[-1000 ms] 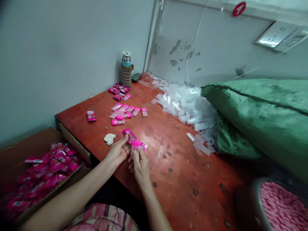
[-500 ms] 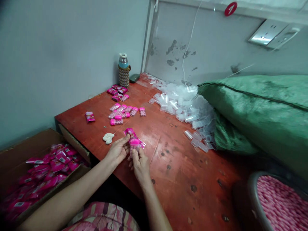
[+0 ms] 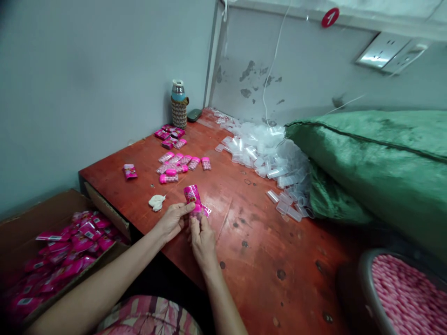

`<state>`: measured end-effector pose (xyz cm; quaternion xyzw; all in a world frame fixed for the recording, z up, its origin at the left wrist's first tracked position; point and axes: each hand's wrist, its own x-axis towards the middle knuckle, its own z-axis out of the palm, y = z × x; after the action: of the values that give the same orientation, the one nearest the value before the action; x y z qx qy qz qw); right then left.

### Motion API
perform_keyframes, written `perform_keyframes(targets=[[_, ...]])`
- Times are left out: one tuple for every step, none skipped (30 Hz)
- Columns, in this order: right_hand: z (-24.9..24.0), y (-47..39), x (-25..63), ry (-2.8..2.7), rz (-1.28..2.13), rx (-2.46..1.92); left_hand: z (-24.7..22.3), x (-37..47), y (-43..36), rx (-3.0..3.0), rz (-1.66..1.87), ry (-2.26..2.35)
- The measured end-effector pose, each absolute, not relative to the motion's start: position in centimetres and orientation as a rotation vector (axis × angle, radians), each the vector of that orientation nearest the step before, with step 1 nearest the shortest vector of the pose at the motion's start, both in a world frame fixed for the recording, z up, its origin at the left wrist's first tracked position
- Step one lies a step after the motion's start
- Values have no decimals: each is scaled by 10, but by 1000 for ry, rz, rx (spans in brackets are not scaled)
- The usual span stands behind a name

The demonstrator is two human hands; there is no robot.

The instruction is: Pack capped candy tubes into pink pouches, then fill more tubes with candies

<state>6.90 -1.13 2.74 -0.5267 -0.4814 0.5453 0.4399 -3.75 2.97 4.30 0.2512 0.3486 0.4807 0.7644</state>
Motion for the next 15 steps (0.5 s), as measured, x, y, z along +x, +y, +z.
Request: perform_keyframes(targets=[[28, -10, 69, -1174, 1381, -1281, 44, -38, 29, 580, 1015, 750], [28, -9, 69, -1141, 1429, -1239, 45, -39, 29, 611, 987, 742], [29, -8, 69, -1102, 1487, -1191, 46, -39, 28, 638, 959, 732], [29, -7, 69, -1063, 1540, -1147, 47, -40, 29, 662, 933, 722], [29, -6, 69, -1030, 1567, -1117, 48, -41, 29, 683, 915, 715], [29, -6, 69, -1008, 1569, -1105, 49, -42, 30, 693, 909, 714], [29, -6, 69, -993, 1555, -1103, 49, -42, 30, 689, 919, 723], [30, -8, 69, -986, 1539, -1101, 48, -43, 31, 667, 946, 738], [30, -9, 69, -981, 1521, -1096, 47, -44, 31, 628, 987, 758], [30, -11, 70, -979, 1504, -1086, 46, -45, 31, 580, 1031, 777], [29, -13, 70, -979, 1490, -1073, 46, -45, 31, 541, 1062, 787], [29, -14, 71, -978, 1477, -1060, 45, -45, 30, 519, 1068, 784], [29, -15, 72, -974, 1464, -1051, 44, -44, 28, 517, 1053, 770], [28, -15, 73, -964, 1450, -1050, 43, -42, 25, 529, 1029, 749], [28, -14, 73, -949, 1435, -1056, 43, -40, 22, 545, 1008, 729]])
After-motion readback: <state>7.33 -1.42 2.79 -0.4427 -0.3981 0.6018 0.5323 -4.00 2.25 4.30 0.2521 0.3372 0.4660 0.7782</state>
